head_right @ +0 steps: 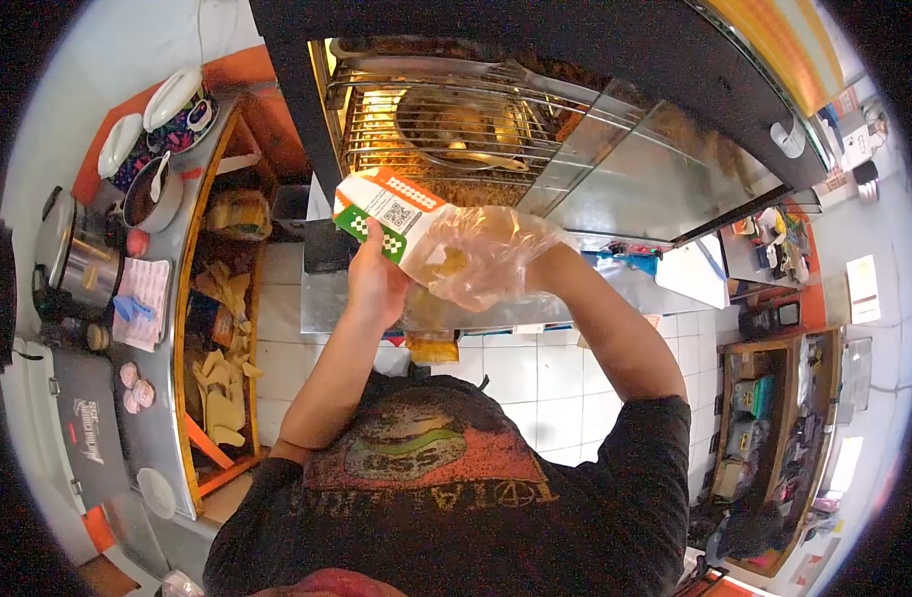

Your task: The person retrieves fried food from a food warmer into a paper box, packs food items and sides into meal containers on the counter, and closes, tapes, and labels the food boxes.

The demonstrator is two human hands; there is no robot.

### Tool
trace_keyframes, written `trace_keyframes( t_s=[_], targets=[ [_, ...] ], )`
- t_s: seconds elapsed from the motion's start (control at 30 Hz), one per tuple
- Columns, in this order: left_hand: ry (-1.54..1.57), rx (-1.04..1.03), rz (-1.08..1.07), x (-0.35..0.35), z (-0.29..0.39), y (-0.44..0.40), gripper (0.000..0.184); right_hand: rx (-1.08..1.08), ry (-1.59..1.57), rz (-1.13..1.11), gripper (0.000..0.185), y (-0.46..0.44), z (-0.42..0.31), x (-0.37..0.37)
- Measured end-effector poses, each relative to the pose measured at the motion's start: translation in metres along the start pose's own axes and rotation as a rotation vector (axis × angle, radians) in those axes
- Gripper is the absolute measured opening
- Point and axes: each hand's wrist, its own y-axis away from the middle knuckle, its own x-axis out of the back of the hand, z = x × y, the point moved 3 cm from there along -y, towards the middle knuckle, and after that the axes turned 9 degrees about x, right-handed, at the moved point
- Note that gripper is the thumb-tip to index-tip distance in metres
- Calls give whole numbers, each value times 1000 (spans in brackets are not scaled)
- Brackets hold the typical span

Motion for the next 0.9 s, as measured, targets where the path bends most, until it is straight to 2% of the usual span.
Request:
trace_keyframes(
  t_s=[0.07,0.13,0.17,0.2,0.33,0.57,0.73,0.8,0.9],
  targets=[
    [16,-2,2,-1,1,2,50,5,35,10,45,-1,5,5],
    [14,-5,21,1,2,3,50,50,252,177,46,-15,-4,41],
    [7,-5,30,4,1,4,50,53,231,159,46,-21,-6,58],
    [20,6,54,9,-2,4,50,119,491,250,47,-29,-8,80],
    [35,-20,41,15,-9,8,50,53,789,406,46,-73,18,143],
    [51,65,109,22,-16,-2,47,-85,913,433,44,-142,90,180],
    [7,82,136,56,-36,28,47,-118,932,458,43,-159,95,182],
    [128,39,159,61,-38,26,46,-124,930,465,42,-163,100,182],
    [102,49,117,59,-33,18,46,-161,944,476,42,-156,99,188]
  ],
)
